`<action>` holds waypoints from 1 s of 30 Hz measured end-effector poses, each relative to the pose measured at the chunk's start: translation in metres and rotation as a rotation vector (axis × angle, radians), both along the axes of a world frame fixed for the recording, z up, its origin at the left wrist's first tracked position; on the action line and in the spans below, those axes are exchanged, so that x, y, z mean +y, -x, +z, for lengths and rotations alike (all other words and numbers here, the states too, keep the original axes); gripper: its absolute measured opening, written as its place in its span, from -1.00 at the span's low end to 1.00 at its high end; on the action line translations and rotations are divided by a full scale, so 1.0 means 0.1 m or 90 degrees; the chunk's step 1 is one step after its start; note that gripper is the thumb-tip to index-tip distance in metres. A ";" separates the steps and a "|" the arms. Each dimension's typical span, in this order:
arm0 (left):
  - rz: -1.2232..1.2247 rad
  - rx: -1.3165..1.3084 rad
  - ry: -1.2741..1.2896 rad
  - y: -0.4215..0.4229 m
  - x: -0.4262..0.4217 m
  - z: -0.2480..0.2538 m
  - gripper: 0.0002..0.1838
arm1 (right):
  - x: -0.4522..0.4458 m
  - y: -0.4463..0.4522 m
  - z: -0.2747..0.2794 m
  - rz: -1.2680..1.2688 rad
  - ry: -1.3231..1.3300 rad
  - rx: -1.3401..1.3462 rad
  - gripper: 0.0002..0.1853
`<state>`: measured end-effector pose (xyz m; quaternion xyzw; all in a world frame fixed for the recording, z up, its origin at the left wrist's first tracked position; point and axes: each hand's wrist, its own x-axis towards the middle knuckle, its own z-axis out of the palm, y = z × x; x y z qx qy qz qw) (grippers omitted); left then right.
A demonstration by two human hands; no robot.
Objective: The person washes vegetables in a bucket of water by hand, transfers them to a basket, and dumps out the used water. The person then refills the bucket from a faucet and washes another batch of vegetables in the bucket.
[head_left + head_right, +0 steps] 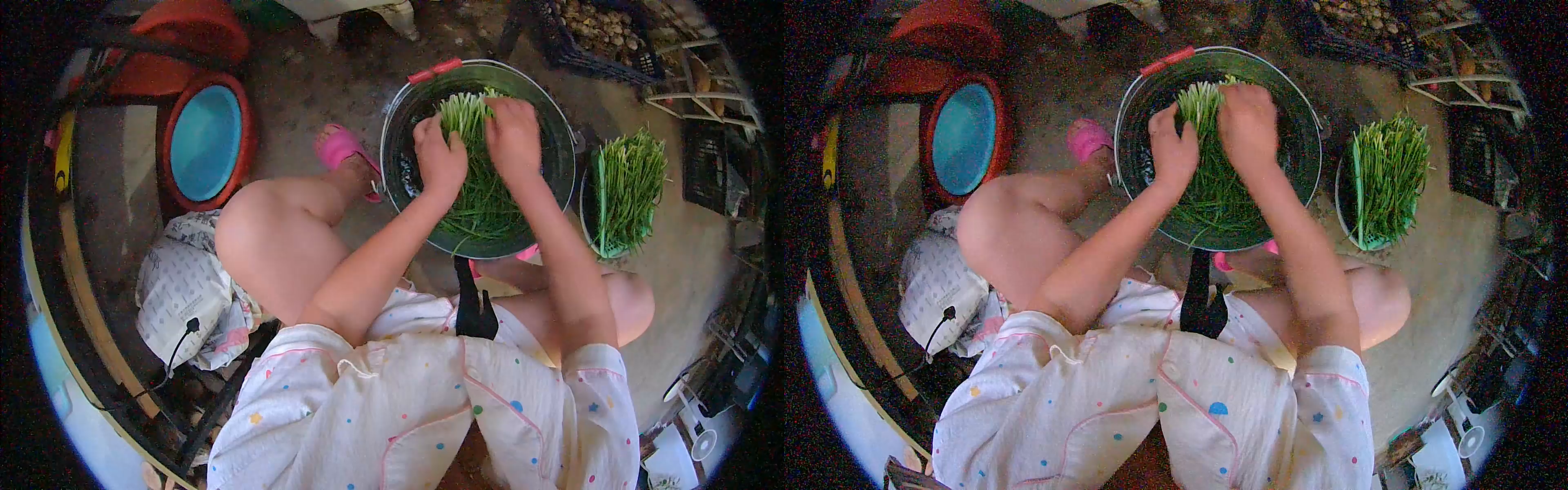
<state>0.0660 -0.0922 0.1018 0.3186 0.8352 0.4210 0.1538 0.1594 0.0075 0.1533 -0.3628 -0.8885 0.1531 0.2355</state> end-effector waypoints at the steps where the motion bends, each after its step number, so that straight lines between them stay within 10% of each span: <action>1: 0.043 -0.038 -0.045 0.00 0.00 -0.02 -0.58 | -0.02 0.20 -0.04 -0.008 -0.002 0.030 -0.72; 5: 0.154 -0.291 -0.025 0.03 -0.23 -0.35 -0.51 | -0.13 1.01 -0.50 -0.223 0.284 0.191 -0.75; 8: 0.233 -0.405 -0.074 0.05 -0.26 -0.41 -0.49 | -0.30 1.02 -0.64 -0.134 0.166 0.183 -0.79; 10: 0.240 -0.421 -0.095 0.05 -0.25 -0.34 -0.48 | -0.45 0.76 -0.51 -0.021 0.373 0.202 -0.80; 14: 0.194 -0.290 -0.035 0.07 -0.20 -0.18 -0.43 | -0.20 -0.07 -0.12 -0.068 0.367 -0.120 -0.81; 17: 0.137 -0.288 0.113 -0.02 -0.04 -0.01 -0.34 | -0.02 -0.29 -0.41 -0.110 0.050 -0.135 -0.48; 22: 0.050 -0.341 0.204 -0.11 0.10 -0.32 0.13 | -0.23 -0.16 -0.99 -0.165 0.127 -0.083 -0.11; 30: 0.170 -0.636 0.260 0.07 0.12 -1.40 -0.11 | 0.03 -0.22 -1.32 -0.227 0.361 -0.169 -0.06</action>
